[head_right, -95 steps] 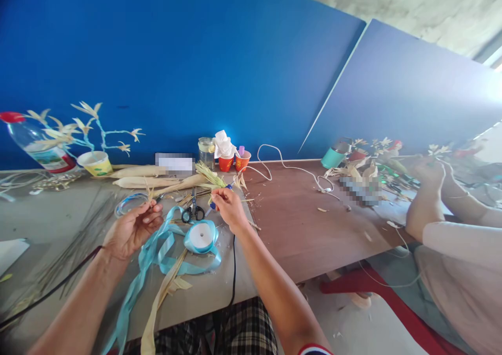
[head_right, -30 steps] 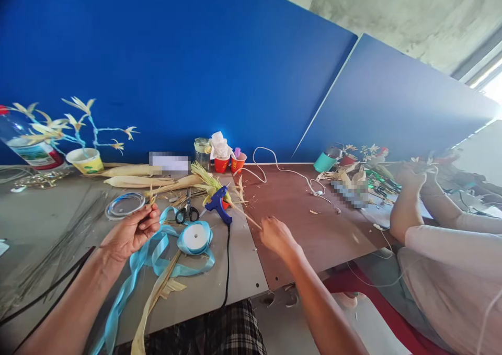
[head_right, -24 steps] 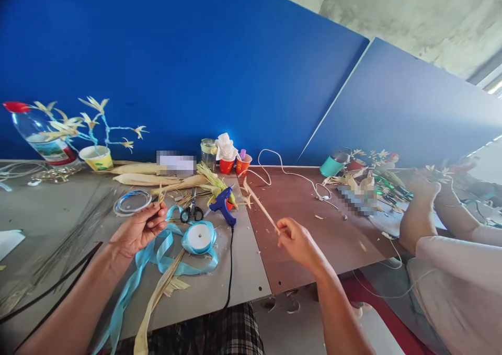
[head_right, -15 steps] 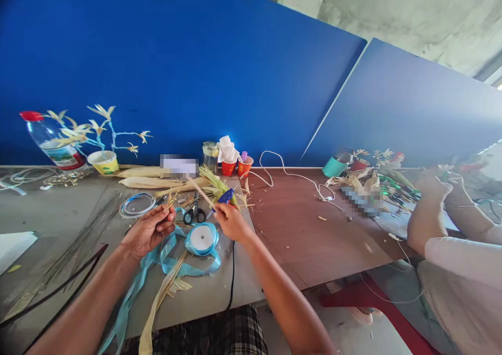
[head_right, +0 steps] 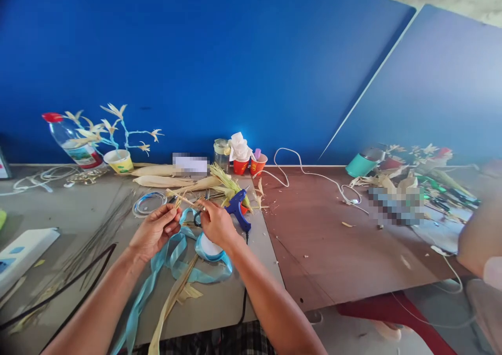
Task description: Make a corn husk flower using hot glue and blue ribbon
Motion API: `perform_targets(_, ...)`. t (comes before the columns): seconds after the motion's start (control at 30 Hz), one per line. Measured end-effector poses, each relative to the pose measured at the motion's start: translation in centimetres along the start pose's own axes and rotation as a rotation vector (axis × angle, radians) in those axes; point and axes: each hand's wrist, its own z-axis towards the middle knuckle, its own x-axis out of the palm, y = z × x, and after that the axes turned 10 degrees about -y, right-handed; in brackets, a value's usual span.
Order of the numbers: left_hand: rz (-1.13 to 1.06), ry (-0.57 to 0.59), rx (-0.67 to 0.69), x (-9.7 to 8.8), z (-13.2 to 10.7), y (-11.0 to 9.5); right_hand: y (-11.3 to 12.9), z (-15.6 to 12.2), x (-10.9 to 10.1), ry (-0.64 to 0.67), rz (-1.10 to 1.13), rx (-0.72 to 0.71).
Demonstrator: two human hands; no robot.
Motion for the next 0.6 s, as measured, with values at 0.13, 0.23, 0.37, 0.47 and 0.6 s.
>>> perform_targets(0.13,0.04,0.006,0.007,0.2,0.1,0.4,0.0,-0.6,-0.3,0.068,-0.089,0.091)
perform_targets(0.23,0.076,-0.007,0.022,0.4,0.1,0.6,-0.5,-0.8,-0.3,0.051,-0.036,0.032)
perform_targets(0.37,0.14,-0.013,0.036,0.7,0.1,0.9,-0.8,-0.8,-0.3,-0.013,-0.004,-0.044)
perform_targets(0.47,0.204,-0.023,0.06,0.7,0.2,1.2,-0.4,-0.8,-0.8,-0.017,0.045,0.0)
perform_targets(0.6,0.283,-0.018,0.096,0.6,0.2,1.4,0.4,-0.7,-1.6,0.076,0.033,0.063)
